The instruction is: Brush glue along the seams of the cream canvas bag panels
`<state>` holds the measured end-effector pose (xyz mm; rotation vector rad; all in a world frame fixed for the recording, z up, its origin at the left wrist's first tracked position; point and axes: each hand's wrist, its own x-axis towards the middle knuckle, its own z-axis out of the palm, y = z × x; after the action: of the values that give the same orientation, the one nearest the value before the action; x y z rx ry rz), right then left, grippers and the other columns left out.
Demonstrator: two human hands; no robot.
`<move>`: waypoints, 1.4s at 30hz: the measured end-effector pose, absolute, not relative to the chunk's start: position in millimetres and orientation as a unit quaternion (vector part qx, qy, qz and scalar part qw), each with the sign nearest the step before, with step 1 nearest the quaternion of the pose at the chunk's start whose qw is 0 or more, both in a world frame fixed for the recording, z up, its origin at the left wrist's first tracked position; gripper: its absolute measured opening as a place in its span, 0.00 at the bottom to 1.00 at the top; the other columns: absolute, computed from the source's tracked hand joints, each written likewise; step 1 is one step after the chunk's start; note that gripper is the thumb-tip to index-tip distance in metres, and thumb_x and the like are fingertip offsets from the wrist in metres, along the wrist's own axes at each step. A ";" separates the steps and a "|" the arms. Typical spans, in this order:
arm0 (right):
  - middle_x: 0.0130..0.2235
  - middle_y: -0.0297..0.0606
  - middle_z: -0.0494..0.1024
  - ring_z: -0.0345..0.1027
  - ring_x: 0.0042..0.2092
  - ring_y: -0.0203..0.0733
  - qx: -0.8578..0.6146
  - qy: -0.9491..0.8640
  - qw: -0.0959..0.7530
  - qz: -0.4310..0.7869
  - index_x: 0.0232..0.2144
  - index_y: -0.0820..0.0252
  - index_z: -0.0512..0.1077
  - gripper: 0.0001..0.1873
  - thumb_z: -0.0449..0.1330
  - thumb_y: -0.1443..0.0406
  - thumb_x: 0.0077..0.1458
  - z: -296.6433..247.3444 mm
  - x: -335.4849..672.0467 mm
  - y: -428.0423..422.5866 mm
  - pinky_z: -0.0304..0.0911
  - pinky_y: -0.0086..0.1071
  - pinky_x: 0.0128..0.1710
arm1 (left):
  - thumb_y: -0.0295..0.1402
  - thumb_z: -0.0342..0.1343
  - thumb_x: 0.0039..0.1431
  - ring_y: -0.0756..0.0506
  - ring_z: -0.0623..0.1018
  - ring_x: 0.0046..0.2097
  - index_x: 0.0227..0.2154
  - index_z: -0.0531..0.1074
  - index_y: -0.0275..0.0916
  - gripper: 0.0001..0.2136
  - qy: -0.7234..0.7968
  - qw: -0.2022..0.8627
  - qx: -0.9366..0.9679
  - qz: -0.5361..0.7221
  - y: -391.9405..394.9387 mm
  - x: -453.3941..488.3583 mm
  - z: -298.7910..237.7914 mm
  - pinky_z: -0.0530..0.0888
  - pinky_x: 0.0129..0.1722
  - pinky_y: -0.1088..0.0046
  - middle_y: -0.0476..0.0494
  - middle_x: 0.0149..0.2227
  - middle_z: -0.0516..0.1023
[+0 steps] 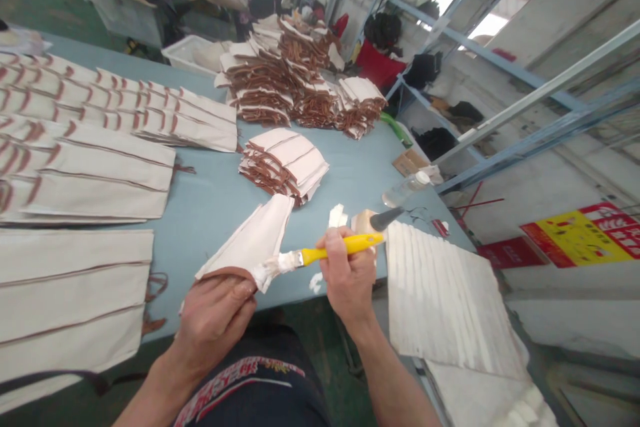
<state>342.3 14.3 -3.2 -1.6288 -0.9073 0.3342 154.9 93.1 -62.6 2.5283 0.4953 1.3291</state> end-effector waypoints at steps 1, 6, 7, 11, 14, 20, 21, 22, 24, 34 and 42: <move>0.19 0.27 0.65 0.62 0.21 0.34 -0.705 -0.387 0.579 0.135 0.26 0.57 0.72 0.23 0.56 0.51 0.70 -1.8 345.7 18.8 0.58 0.28 0.21 | 0.16 0.53 0.67 0.44 0.84 0.33 0.35 0.73 0.39 0.11 0.161 0.121 0.869 0.452 93.0 155.0 -63.2 0.77 0.39 0.70 0.45 0.29 0.83; 0.20 0.27 0.67 0.62 0.21 0.34 -0.710 -0.449 0.543 0.018 0.26 0.56 0.70 0.19 0.56 0.58 0.70 12.1 343.1 21.0 0.57 0.27 0.22 | 0.16 0.52 0.68 0.44 0.82 0.32 0.36 0.72 0.38 0.11 0.147 0.121 0.873 0.448 92.3 154.6 -62.0 0.76 0.38 0.69 0.44 0.29 0.83; 0.19 0.26 0.67 0.61 0.20 0.33 -0.702 -0.476 0.529 -0.007 0.27 0.55 0.70 0.17 0.56 0.59 0.70 14.7 339.7 19.6 0.56 0.27 0.22 | 0.16 0.52 0.69 0.44 0.82 0.32 0.37 0.71 0.38 0.10 0.149 0.121 0.873 0.448 92.2 154.5 -61.8 0.76 0.39 0.69 0.43 0.29 0.83; 0.19 0.26 0.70 0.63 0.19 0.31 -0.666 -0.590 0.455 -0.042 0.27 0.55 0.69 0.18 0.54 0.64 0.72 20.4 324.8 12.1 0.57 0.26 0.23 | 0.17 0.52 0.69 0.43 0.82 0.34 0.38 0.71 0.39 0.10 0.151 0.127 0.876 0.439 92.5 153.5 -64.7 0.75 0.40 0.68 0.43 0.31 0.84; 0.21 0.29 0.74 0.68 0.21 0.31 -0.651 -0.622 0.435 -0.023 0.27 0.56 0.70 0.19 0.53 0.64 0.73 24.2 316.7 3.1 0.60 0.25 0.25 | 0.17 0.53 0.69 0.42 0.81 0.35 0.37 0.71 0.39 0.10 0.157 0.133 0.877 0.433 92.9 152.1 -69.4 0.75 0.41 0.67 0.43 0.32 0.83; 0.22 0.29 0.76 0.72 0.22 0.32 -0.653 -0.586 0.480 -0.008 0.28 0.56 0.72 0.17 0.54 0.64 0.72 28.2 306.4 -15.8 0.63 0.24 0.25 | 0.17 0.53 0.68 0.42 0.83 0.37 0.37 0.73 0.38 0.10 0.162 0.136 0.867 0.452 92.1 153.0 -73.3 0.77 0.45 0.67 0.41 0.33 0.85; 0.22 0.29 0.76 0.71 0.22 0.32 -0.653 -0.575 0.493 0.002 0.29 0.56 0.73 0.17 0.54 0.64 0.72 25.4 304.9 -18.6 0.62 0.24 0.24 | 0.18 0.53 0.68 0.42 0.84 0.38 0.37 0.73 0.38 0.09 0.166 0.146 0.861 0.459 91.5 153.5 -73.3 0.77 0.46 0.68 0.40 0.34 0.85; 0.22 0.28 0.75 0.69 0.20 0.32 -0.653 -0.558 0.512 0.019 0.30 0.56 0.73 0.16 0.55 0.63 0.72 21.4 303.9 -21.1 0.61 0.24 0.22 | 0.19 0.53 0.68 0.43 0.84 0.38 0.37 0.74 0.38 0.09 0.174 0.164 0.853 0.465 90.7 154.0 -73.2 0.78 0.46 0.69 0.40 0.35 0.86; 0.20 0.26 0.71 0.62 0.17 0.30 -0.646 -0.501 0.572 0.066 0.31 0.56 0.74 0.16 0.55 0.62 0.73 11.1 303.9 -24.6 0.56 0.24 0.18 | 0.23 0.54 0.67 0.43 0.86 0.39 0.35 0.76 0.39 0.08 0.221 0.223 0.827 0.467 89.3 154.9 -72.2 0.79 0.46 0.71 0.41 0.35 0.87; 0.23 0.29 0.76 0.66 0.20 0.33 -0.648 -0.470 0.597 -0.054 0.33 0.56 0.75 0.12 0.57 0.63 0.71 -22.3 336.5 -7.2 0.67 0.27 0.24 | 0.51 0.64 0.53 0.44 0.79 0.30 0.45 0.84 0.36 0.25 0.496 0.605 0.530 0.327 93.5 162.8 -44.7 0.74 0.30 0.74 0.46 0.29 0.85; 0.26 0.30 0.80 0.76 0.25 0.35 -0.590 -0.570 0.562 -0.105 0.35 0.54 0.72 0.14 0.52 0.63 0.75 -1.3 302.4 7.5 0.73 0.27 0.31 | 0.51 0.64 0.53 0.37 0.83 0.39 0.41 0.84 0.39 0.22 0.482 0.592 0.560 0.322 78.3 176.7 -29.0 0.79 0.38 0.68 0.43 0.35 0.87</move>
<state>302.4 7.5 -1.3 -1.3893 -1.3422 -0.2462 176.7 78.3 -29.0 1.3023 1.1221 0.7497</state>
